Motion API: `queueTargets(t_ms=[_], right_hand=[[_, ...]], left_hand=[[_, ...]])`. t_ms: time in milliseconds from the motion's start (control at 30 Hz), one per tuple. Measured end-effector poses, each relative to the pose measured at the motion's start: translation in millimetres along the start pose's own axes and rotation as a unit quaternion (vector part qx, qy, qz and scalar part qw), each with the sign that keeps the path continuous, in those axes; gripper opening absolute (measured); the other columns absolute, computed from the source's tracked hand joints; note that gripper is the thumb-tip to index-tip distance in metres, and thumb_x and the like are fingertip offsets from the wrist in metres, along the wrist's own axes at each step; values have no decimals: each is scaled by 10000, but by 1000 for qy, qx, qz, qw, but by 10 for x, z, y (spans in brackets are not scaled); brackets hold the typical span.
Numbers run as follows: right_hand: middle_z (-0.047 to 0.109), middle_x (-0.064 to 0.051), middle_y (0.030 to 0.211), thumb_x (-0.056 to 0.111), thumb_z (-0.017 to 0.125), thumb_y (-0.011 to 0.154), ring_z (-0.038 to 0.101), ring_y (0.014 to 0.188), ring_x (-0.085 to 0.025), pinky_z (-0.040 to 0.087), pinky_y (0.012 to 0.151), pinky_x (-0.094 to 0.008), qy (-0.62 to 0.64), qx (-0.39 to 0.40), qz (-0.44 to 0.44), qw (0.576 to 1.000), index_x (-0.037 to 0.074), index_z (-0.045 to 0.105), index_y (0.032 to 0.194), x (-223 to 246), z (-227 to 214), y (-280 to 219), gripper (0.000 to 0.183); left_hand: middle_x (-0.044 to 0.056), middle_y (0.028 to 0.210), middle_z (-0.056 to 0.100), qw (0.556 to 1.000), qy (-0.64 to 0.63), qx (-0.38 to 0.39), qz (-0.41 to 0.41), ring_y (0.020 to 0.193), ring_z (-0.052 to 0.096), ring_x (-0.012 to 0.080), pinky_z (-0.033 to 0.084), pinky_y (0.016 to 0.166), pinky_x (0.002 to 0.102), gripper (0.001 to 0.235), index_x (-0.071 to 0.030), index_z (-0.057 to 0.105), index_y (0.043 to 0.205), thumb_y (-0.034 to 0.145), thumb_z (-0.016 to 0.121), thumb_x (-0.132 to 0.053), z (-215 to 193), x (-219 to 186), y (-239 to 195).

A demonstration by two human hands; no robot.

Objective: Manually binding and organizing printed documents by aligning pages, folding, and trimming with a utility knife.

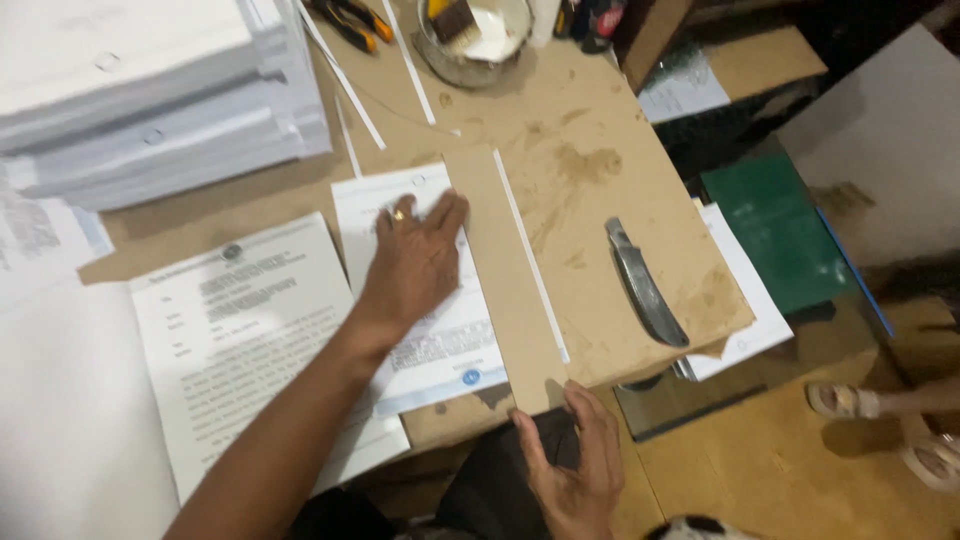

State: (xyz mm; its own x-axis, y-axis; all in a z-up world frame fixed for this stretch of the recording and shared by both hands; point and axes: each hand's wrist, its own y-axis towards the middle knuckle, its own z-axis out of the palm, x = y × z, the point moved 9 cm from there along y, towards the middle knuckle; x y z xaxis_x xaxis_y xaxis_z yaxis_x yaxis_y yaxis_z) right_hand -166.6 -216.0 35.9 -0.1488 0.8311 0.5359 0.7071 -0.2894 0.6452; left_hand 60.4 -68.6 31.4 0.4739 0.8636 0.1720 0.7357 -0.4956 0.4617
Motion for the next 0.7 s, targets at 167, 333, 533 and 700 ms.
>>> queueTargets(t_ms=[167, 333, 533, 700], right_hand=[[751, -121, 1123, 283, 933, 714, 729, 1013, -241, 593, 915, -319, -9, -60, 34, 998, 6, 702, 1121, -12, 11, -53, 543], [746, -126, 1170, 298, 932, 671, 722, 1052, -231, 608, 906, -309, -3, -33, 112, 993, 32, 706, 1163, -265, 130, -212, 603], [756, -91, 1184, 377, 932, 638, 712, 1047, -235, 603, 872, -331, -20, 1, 154, 988, 72, 715, 1167, -423, 221, -297, 648], [749, -93, 1190, 350, 949, 627, 709, 1081, -235, 614, 885, -319, -15, -5, 139, 990, 70, 710, 1179, -417, 214, -307, 663]], left_hand=[[37, 1480, 543, 996, -27, 77, -25, 1173, 571, 500, 476, 844, 586, 612, -93, 477, 1430, 821, 536, -78, 189, 34, 20], [39, 1450, 518, 993, -76, 91, -29, 1163, 531, 500, 456, 843, 612, 610, -79, 455, 1412, 814, 571, -43, 264, 38, 19], [18, 1494, 483, 987, -91, 128, -42, 1211, 494, 532, 418, 879, 626, 588, -91, 432, 1436, 854, 495, -37, 393, 49, 2], [11, 1521, 489, 987, -78, 135, -44, 1214, 494, 518, 415, 901, 623, 618, -105, 434, 1436, 827, 501, -25, 436, 50, 2]])
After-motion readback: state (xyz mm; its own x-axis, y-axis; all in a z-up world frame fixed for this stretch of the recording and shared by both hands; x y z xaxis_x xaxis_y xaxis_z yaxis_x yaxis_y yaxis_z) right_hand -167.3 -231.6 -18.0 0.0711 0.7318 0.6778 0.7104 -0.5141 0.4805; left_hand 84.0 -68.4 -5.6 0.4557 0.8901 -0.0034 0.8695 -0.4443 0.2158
